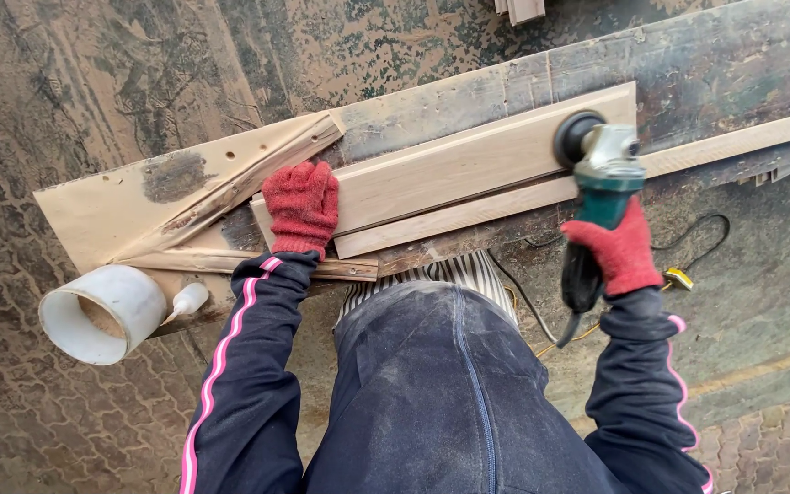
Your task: Sanding wooden planks using an angle grinder with a sanding disc followed by manual hand sanding.
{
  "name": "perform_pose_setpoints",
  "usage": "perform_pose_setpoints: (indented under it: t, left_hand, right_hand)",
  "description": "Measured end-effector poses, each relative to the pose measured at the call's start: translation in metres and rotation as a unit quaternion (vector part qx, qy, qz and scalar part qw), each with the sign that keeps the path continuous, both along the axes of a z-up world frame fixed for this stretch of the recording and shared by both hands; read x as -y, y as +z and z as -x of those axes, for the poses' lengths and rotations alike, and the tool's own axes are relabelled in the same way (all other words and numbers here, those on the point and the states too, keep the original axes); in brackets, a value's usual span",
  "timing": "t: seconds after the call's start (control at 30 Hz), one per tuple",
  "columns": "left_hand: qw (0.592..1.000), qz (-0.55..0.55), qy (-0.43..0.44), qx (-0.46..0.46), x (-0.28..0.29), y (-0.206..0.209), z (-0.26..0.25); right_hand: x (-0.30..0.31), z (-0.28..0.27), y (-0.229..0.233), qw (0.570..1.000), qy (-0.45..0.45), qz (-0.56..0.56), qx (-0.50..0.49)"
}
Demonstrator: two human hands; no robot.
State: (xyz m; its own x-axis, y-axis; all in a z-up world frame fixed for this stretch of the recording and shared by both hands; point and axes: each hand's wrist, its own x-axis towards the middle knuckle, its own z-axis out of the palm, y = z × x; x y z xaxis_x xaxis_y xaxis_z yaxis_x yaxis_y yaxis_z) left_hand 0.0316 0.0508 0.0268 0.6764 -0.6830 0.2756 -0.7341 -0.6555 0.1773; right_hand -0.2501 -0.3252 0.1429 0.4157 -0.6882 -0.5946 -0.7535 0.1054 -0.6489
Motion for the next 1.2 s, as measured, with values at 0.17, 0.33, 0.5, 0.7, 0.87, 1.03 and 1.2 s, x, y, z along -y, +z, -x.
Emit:
perform_pose_setpoints:
  t: [0.17, 0.33, 0.5, 0.7, 0.87, 1.03, 1.2]
  left_hand:
    - [1.000, -0.010, -0.004, -0.007, 0.001, -0.001, -0.002]
    - [1.000, -0.016, -0.001, -0.016, 0.000, -0.002, -0.002]
    - [0.999, -0.023, 0.009, -0.022, -0.002, -0.004, 0.000]
    - [0.999, -0.018, -0.002, -0.027, 0.002, 0.000, 0.000]
    - [1.000, -0.010, -0.006, 0.005, 0.007, -0.021, 0.002]
    - [1.000, 0.007, -0.020, 0.003, 0.006, -0.033, 0.003]
    - [1.000, 0.005, -0.026, -0.001, 0.004, -0.032, 0.001]
  right_hand:
    - [-0.063, -0.020, 0.007, 0.996, 0.045, 0.020, -0.072]
    - [-0.112, -0.043, 0.013, 0.977, 0.138, -0.014, -0.159]
    - [-0.146, -0.062, 0.011, 0.954, 0.222, -0.035, -0.199]
    - [-0.166, -0.092, 0.026, 0.914, 0.345, -0.035, -0.209]
    - [-0.139, -0.079, 0.016, 0.921, 0.336, -0.018, -0.198]
    - [-0.067, -0.054, 0.013, 0.977, 0.159, -0.018, -0.143]
    - [0.001, -0.023, 0.002, 0.995, 0.058, 0.018, -0.078]
